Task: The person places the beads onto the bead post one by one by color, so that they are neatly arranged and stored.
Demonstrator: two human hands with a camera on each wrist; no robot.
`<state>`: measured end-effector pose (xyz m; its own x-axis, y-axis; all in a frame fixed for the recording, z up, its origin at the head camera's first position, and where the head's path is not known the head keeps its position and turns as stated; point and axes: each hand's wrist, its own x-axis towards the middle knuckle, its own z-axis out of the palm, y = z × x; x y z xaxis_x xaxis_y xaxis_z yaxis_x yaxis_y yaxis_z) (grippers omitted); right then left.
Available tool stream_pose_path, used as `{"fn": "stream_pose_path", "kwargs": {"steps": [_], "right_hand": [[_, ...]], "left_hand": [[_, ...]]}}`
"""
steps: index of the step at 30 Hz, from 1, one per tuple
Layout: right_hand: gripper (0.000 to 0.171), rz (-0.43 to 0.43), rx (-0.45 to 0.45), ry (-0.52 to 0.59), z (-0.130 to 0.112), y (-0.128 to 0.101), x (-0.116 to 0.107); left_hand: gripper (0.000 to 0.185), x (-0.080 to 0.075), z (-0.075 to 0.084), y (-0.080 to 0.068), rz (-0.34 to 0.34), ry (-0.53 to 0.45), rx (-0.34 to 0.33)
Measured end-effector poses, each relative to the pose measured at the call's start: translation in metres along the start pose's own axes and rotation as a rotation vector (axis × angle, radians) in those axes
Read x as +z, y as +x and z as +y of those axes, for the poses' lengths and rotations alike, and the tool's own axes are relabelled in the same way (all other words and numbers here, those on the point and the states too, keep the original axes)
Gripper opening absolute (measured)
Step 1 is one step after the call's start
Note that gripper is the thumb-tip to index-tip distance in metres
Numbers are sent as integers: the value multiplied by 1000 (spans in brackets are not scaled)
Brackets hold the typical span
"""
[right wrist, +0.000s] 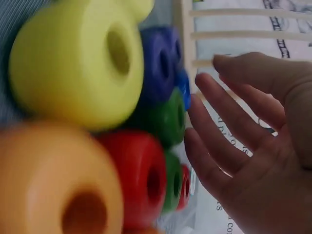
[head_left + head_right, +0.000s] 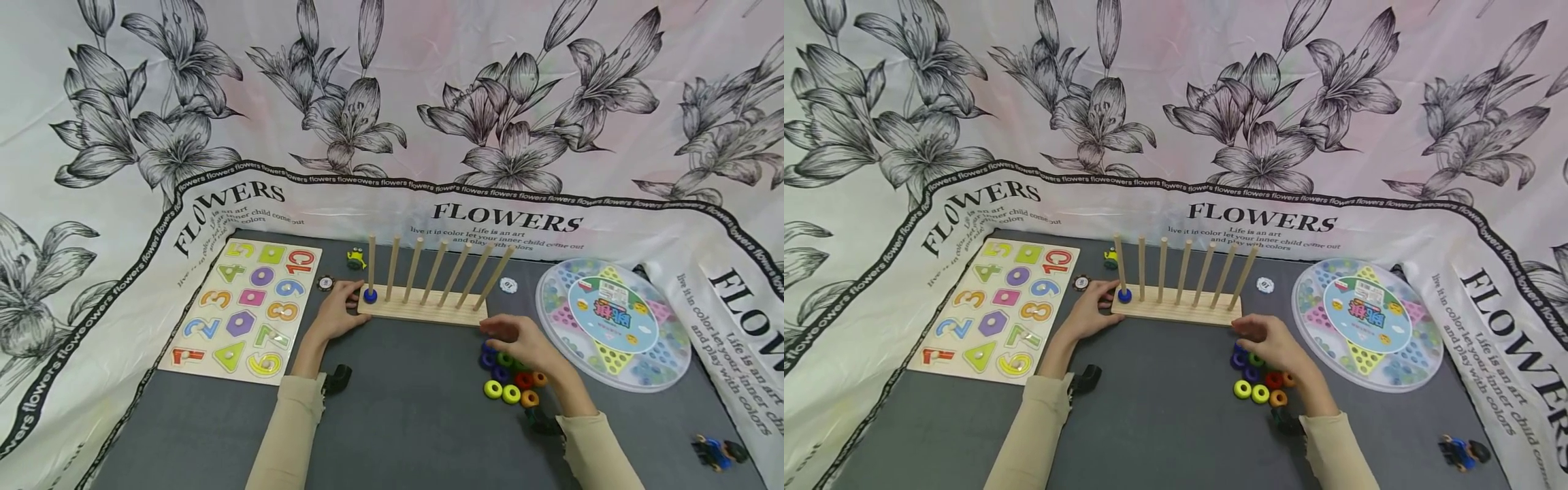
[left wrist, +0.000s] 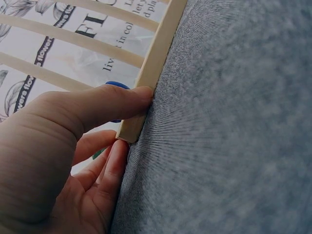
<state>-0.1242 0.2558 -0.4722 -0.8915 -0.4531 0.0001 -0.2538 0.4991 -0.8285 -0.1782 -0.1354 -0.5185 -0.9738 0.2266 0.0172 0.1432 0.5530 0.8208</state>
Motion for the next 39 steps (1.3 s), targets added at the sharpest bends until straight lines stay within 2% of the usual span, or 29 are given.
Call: {"fn": "stream_pose_path", "kwargs": {"steps": [6, 13, 21, 28, 39], "right_hand": [[34, -116, 19, -33, 7, -2, -9], [31, -133, 45, -95, 7, 2, -13], [29, -34, 25, -137, 7, 5, -7], [29, 93, -59, -117, -1, 10, -2], [31, 179, -167, -79, -48, 24, 2]], "left_hand": [[74, 2, -3, 1, -4, 2, 0], [74, 1, -3, 2, -4, -8, -1], [74, 1, -3, 2, -1, 2, 1], [74, 1, -3, 2, 5, -3, 0], [74, 2, -2, 1, 7, 7, -4]]}}
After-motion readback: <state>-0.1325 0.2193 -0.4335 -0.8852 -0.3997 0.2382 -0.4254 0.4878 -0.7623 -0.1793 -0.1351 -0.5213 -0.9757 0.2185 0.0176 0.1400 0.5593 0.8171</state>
